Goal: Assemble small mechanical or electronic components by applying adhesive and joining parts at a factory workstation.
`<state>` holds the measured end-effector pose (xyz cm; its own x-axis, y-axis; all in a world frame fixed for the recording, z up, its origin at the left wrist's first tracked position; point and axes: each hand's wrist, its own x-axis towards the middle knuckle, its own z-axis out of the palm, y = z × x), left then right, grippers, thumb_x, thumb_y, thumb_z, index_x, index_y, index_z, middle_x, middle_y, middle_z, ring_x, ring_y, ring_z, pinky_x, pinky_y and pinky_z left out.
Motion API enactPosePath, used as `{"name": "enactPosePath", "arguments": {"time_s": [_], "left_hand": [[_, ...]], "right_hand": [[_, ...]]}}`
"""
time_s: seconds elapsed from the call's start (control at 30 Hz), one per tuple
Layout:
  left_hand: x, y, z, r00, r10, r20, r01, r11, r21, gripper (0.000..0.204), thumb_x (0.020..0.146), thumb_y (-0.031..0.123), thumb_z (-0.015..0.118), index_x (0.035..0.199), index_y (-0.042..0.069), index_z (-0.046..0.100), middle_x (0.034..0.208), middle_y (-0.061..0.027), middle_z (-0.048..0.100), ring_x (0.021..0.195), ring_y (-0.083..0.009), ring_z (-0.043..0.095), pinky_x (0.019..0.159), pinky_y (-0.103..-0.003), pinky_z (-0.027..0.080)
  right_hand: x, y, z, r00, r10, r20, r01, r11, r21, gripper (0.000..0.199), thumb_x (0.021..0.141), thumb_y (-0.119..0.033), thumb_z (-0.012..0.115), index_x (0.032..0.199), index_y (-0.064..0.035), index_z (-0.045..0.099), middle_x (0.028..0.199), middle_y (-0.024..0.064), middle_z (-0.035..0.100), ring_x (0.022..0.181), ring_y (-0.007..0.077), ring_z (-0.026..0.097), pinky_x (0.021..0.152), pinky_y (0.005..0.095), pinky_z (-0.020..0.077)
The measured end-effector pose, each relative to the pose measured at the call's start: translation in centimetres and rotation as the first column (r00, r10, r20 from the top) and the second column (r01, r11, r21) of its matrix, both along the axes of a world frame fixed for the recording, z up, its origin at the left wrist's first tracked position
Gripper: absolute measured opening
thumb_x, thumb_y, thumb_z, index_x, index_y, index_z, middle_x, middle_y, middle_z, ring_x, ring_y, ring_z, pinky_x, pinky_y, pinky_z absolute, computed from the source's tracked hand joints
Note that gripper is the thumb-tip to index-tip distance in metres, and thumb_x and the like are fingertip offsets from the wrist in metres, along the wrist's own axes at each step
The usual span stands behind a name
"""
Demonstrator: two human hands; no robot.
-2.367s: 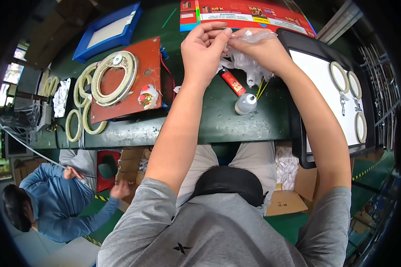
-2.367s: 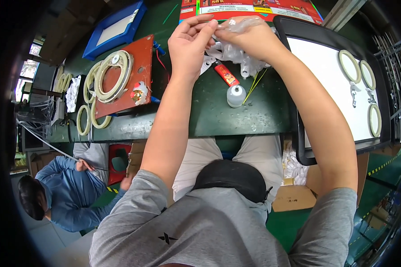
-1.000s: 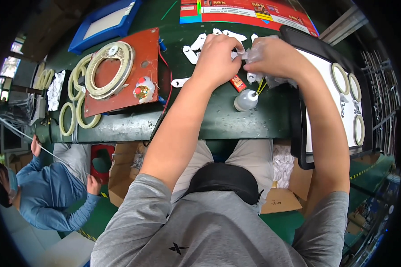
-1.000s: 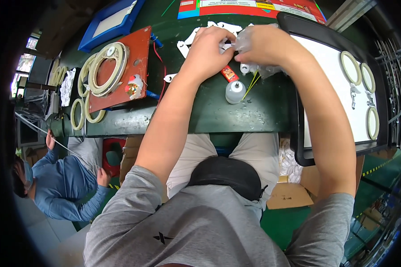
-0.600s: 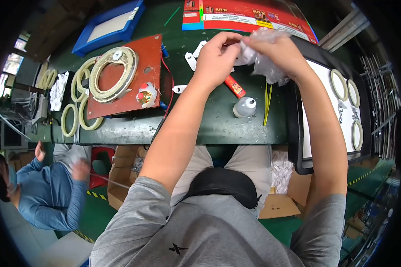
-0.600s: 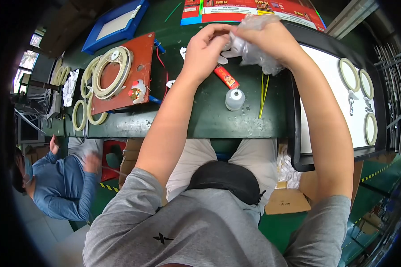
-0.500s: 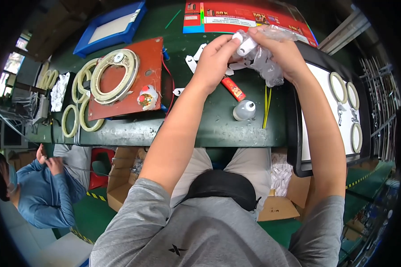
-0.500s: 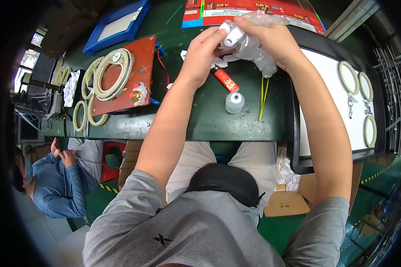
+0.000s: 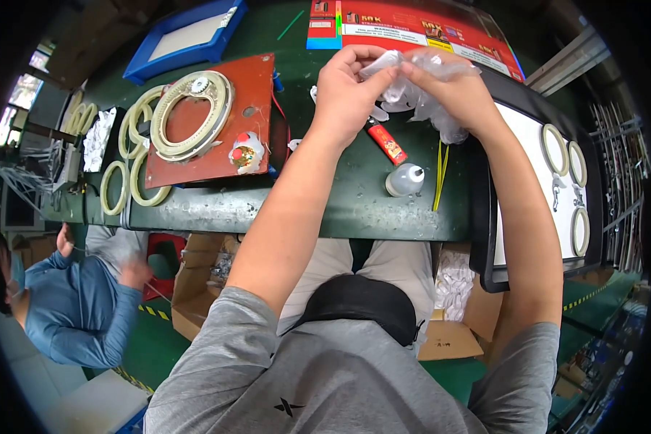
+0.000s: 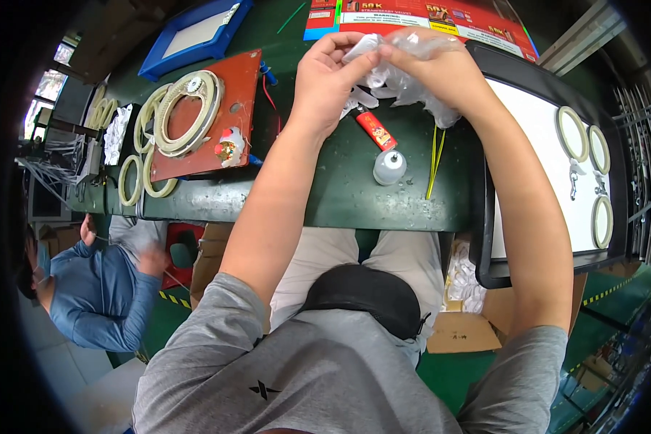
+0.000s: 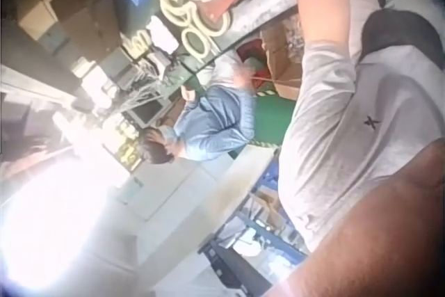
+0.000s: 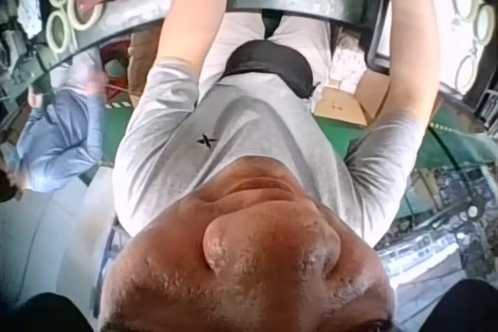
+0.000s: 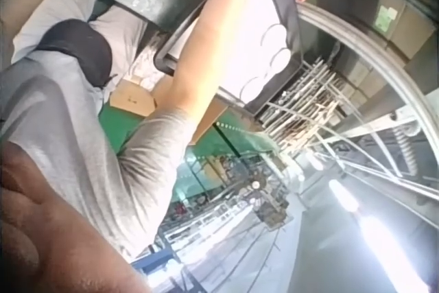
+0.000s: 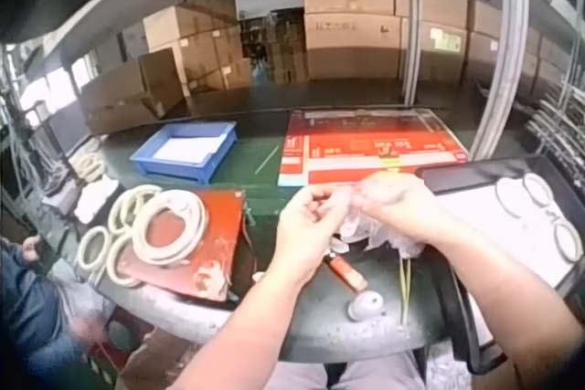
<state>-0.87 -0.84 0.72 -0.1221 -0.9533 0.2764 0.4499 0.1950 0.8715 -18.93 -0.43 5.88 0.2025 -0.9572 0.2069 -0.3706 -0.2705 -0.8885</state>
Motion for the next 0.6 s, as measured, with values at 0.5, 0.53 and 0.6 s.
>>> {"name": "enactPosePath", "arguments": {"time_s": [0.5, 0.53, 0.6], "left_hand": [[0.7, -0.1, 1.0, 0.991, 0.123, -0.061, -0.122, 0.992, 0.022, 0.029, 0.088, 0.01, 0.074, 0.11, 0.0, 0.06, 0.084, -0.0032, 0.067, 0.07, -0.0069, 0.058, 0.062, -0.02, 0.043], [0.8, 0.0, 1.0, 0.991, 0.104, -0.08, -0.104, 0.995, 0.004, 0.026, 0.089, 0.011, 0.074, 0.109, 0.0, 0.061, 0.082, -0.0025, 0.067, 0.068, -0.006, 0.057, 0.06, -0.02, 0.043], [0.7, 0.0, 0.9, 0.988, 0.151, 0.032, -0.151, 0.989, -0.011, 0.024, 0.089, 0.011, 0.073, 0.106, 0.0, 0.062, 0.08, -0.0021, 0.066, 0.067, -0.0052, 0.056, 0.06, -0.02, 0.042]], "right_hand": [[-0.5, -0.7, -1.5, 0.967, -0.222, -0.129, 0.233, 0.969, 0.082, 0.035, 0.088, -0.03, 0.075, 0.114, -0.0081, 0.07, 0.099, 0.0049, 0.069, 0.087, 0.012, 0.061, 0.075, 0.0286, 0.0488], [-0.5, -0.8, -1.5, 0.968, -0.22, -0.119, 0.228, 0.972, 0.061, 0.035, 0.088, -0.03, 0.075, 0.114, -0.0081, 0.07, 0.099, 0.0049, 0.069, 0.087, 0.012, 0.061, 0.075, 0.0286, 0.0488], [-0.5, -0.8, -1.3, 0.979, -0.205, 0.005, 0.204, 0.977, 0.062, 0.033, 0.089, -0.029, 0.074, 0.115, -0.0095, 0.07, 0.1, 0.0042, 0.068, 0.088, 0.0116, 0.061, 0.076, 0.0284, 0.0492]]}}
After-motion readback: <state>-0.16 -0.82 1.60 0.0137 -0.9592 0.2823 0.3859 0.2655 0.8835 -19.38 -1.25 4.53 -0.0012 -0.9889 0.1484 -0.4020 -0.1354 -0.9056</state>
